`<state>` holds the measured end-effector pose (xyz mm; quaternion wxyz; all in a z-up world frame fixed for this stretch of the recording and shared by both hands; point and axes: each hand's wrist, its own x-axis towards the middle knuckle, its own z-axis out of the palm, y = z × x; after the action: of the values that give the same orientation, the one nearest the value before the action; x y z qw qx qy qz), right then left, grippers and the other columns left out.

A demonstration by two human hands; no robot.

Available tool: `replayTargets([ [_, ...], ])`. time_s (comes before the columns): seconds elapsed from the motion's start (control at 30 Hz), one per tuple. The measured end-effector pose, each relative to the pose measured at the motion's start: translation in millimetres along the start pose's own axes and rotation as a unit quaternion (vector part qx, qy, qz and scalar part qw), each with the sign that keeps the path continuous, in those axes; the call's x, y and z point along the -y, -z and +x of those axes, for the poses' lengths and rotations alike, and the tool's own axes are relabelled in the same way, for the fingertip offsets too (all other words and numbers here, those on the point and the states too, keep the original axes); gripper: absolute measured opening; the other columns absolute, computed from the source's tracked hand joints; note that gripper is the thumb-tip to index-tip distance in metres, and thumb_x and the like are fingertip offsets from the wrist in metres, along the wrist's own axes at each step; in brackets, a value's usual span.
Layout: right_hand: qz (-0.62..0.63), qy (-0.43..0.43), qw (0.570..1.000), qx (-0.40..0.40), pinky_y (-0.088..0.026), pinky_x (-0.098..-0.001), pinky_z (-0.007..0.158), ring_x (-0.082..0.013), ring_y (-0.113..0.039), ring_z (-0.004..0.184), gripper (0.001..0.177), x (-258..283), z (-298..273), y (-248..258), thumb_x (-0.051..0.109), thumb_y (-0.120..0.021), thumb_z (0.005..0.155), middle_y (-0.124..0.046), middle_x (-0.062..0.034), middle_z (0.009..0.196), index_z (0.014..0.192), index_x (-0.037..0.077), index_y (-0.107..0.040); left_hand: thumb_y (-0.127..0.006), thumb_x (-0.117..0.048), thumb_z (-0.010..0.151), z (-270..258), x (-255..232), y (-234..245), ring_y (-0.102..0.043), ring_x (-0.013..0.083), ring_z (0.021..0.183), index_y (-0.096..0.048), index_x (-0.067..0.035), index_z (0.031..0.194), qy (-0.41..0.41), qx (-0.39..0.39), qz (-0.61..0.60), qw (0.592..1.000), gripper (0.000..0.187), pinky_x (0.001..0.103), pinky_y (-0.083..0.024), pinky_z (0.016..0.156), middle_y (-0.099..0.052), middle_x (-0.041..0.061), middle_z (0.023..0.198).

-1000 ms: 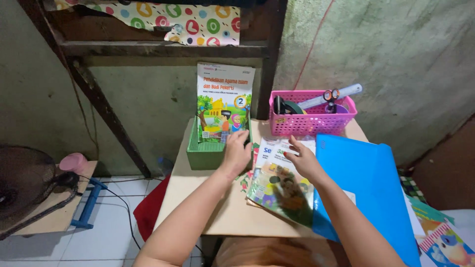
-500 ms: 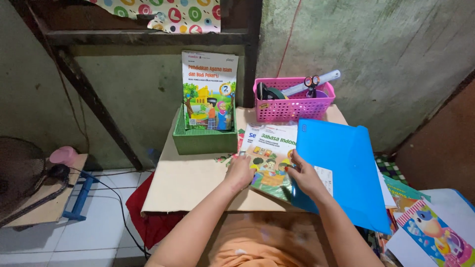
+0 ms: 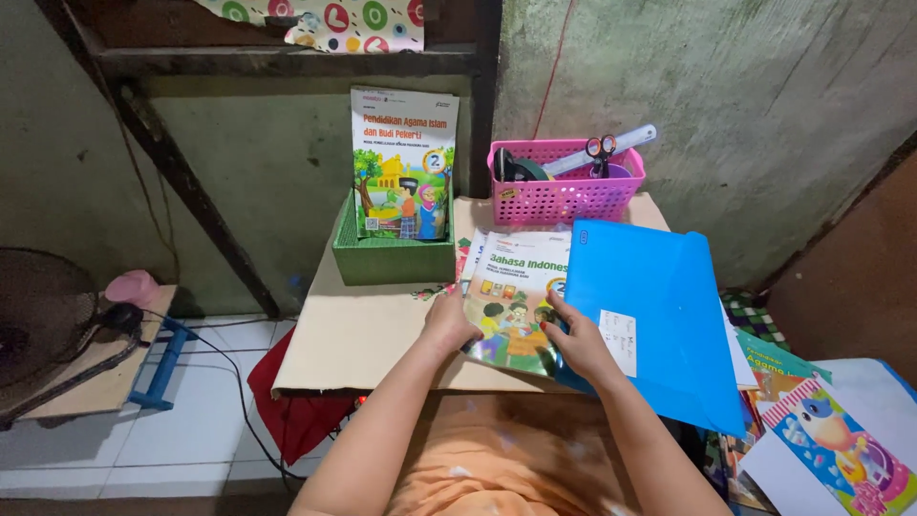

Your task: The person organizes school supplies on a table. They place a ruler and scissors into a pink basket, then stack several textbooks into a green box. Finally, they sort a stack of white papers into a blue folder.

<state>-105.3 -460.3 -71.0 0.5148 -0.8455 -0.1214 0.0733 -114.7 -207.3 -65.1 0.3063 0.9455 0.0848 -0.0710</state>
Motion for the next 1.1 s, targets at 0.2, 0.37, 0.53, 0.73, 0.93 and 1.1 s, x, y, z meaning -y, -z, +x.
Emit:
replayTargets([
  [0.2,0.006,0.002,1.0,-0.004,-0.032,-0.0508,0.123,-0.0361,-0.041,0.148,0.068,2.8,-0.5,-0.9,0.012,-0.067,0.098,-0.05,-0.0128,0.157,0.161,0.016,-0.04,-0.068,-0.018,0.088,-28.6,-17.5,15.5,-0.06,0.0389,0.132,-0.06,-0.004,0.14,-0.009,0.017,-0.18,0.983,0.055,0.049,-0.049,0.111,-0.067,0.025,0.131],
  [0.37,0.029,0.003,1.0,-0.008,-0.032,-0.0511,0.122,-0.0362,-0.042,0.147,0.067,1.5,8.2,-4.0,0.011,-0.066,0.099,-0.051,-0.0131,0.157,0.161,0.017,-0.04,-0.056,-0.013,0.096,-72.8,-44.2,53.1,-0.049,0.0375,0.142,-0.051,-0.006,0.15,0.001,0.0,-0.267,0.964,0.056,0.047,-0.041,0.12,-0.058,0.024,0.146],
  [0.53,0.018,-0.028,0.999,-0.012,-0.038,-0.0501,0.119,-0.0365,-0.046,0.144,0.067,6.5,11.5,-0.9,0.013,-0.066,0.099,-0.052,-0.0144,0.156,0.161,0.014,-0.04,-0.056,-0.011,0.095,-85.4,-38.5,68.6,-0.051,0.0327,0.142,-0.056,-0.011,0.148,-0.008,-0.02,-0.344,0.939,0.053,0.046,-0.04,0.119,-0.062,0.016,0.146],
  [0.73,0.02,-0.063,0.998,-0.013,-0.05,-0.0489,0.109,-0.033,-0.059,0.134,0.065,-0.9,28.9,-1.7,0.018,-0.063,0.102,-0.058,-0.0159,0.15,0.162,0.015,-0.038,-0.052,-0.005,0.097,-96.2,-24.0,97.1,-0.057,0.0293,0.137,-0.055,-0.008,0.149,-0.002,-0.074,-0.417,0.906,0.052,0.047,-0.045,0.115,-0.065,0.017,0.142],
  [0.93,0.267,-0.075,0.96,0.027,-0.054,-0.0234,0.072,-0.0103,-0.06,0.082,0.054,8.4,45.1,-17.9,0.021,-0.058,0.106,-0.069,-0.0061,0.093,0.156,0.005,-0.044,-0.054,0.002,0.099,-51.7,34.6,75.6,-0.067,0.0209,0.11,-0.05,-0.005,0.151,-0.028,-0.1,-0.549,0.829,0.052,0.044,-0.059,0.094,-0.069,0.018,0.131],
  [1.1,0.253,-0.036,0.966,0.031,-0.059,-0.0209,0.064,-0.0081,-0.066,0.072,0.065,6.3,76.1,-28.3,0.013,-0.074,0.096,-0.075,-0.0098,0.092,0.153,0.002,-0.045,-0.056,0.001,0.099,-38.3,51.4,77.7,-0.066,0.0201,0.103,-0.051,-0.003,0.148,-0.059,-0.126,-0.572,0.808,0.05,0.041,-0.061,0.087,-0.071,0.018,0.123],
])
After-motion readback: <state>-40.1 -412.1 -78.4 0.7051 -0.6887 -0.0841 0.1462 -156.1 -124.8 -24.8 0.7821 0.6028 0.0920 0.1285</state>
